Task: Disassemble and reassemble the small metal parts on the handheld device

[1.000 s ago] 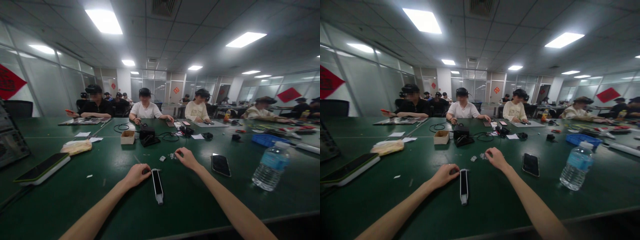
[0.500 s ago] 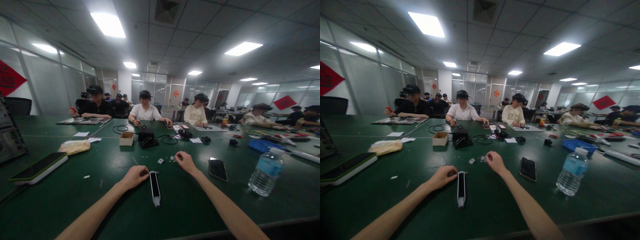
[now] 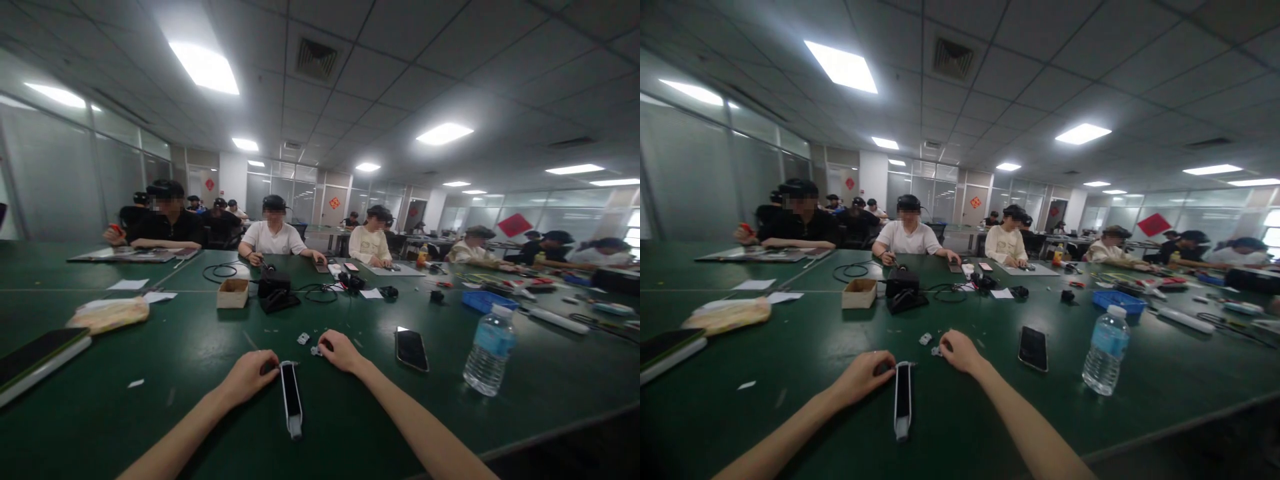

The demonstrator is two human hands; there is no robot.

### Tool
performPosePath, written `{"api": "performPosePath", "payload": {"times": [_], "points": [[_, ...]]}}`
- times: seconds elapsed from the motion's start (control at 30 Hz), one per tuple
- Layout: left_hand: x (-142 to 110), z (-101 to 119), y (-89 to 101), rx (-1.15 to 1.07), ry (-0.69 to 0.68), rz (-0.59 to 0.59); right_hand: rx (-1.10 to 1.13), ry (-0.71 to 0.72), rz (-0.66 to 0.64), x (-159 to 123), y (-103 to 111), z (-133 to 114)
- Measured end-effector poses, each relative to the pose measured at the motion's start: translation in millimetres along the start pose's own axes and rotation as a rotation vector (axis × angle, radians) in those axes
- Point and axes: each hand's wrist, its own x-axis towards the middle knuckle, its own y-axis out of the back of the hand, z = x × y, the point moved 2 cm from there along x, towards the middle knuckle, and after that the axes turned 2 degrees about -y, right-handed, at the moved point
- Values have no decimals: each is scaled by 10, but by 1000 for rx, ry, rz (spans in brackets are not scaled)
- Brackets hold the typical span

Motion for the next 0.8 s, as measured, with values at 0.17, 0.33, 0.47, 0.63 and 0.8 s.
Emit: {"api": "performPosePath", "payload": {"times": [0.17,0.33,0.47,0.63,0.8], "points": [[7,2,-6,5,11,-6,-17,-2,21,-15,63,-84],[14,25,-1,2,8,5,-89,96,-45,-10,105,-256],[2,33,9,-2,-4,6,-100,115,-134,4,104,-302],[-4,36,16,7,-7,10,-105,120,-105,2,120,-304],[7,0,-23,10,-35,30,-93,120,-67,-8,94,-280]]}}
